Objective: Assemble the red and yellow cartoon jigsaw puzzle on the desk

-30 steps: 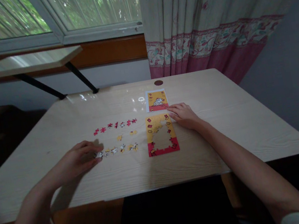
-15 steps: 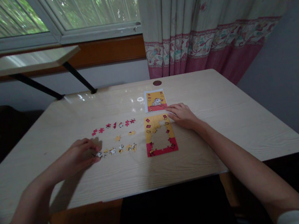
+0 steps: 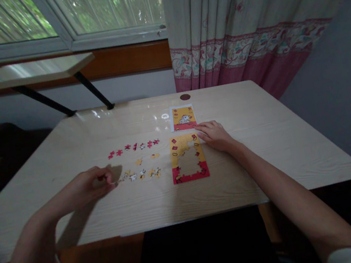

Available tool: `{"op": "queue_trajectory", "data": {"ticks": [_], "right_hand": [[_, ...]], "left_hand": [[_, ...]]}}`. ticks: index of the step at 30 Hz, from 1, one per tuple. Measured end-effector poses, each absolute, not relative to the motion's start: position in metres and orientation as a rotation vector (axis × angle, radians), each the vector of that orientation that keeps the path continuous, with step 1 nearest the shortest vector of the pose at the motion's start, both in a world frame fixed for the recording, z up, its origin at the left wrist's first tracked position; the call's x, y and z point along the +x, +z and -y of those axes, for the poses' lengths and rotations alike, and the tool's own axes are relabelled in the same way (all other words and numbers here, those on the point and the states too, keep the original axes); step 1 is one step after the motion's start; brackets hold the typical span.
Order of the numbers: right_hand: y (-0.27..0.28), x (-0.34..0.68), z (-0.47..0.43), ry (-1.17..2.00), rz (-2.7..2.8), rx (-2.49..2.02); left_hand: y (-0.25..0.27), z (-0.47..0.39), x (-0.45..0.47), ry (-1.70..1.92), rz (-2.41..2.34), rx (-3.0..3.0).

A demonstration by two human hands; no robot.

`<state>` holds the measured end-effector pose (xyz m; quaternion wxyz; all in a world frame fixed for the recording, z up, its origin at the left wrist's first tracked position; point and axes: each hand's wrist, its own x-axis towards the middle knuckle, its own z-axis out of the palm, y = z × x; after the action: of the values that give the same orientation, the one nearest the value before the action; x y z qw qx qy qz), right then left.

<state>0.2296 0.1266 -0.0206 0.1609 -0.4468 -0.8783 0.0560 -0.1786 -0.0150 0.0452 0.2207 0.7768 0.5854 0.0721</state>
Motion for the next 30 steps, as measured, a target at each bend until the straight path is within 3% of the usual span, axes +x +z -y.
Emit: {"op": "queue_trajectory", "data": {"ticks": [9,20,25,30], "right_hand": [[-0.020,0.229,-0.126,0.175,2.511,-1.283],[-0.004,0.219,-0.111,0.124,2.312,-1.165],[0.008,0.197,-0.084,0.360,2.083,-0.778],[0.001,0.186,-0.076,0.580,1.890,-0.806]], "left_hand": [[0.053,0.017,-0.184,0.228,-1.580,2.089],[0.056,-0.012,-0.082,0.853,-1.296,1.478],[0.058,-0.036,-0.017,0.883,-1.229,1.218],[0.050,-0.047,0.006,0.886,-1.127,1.134]]}}
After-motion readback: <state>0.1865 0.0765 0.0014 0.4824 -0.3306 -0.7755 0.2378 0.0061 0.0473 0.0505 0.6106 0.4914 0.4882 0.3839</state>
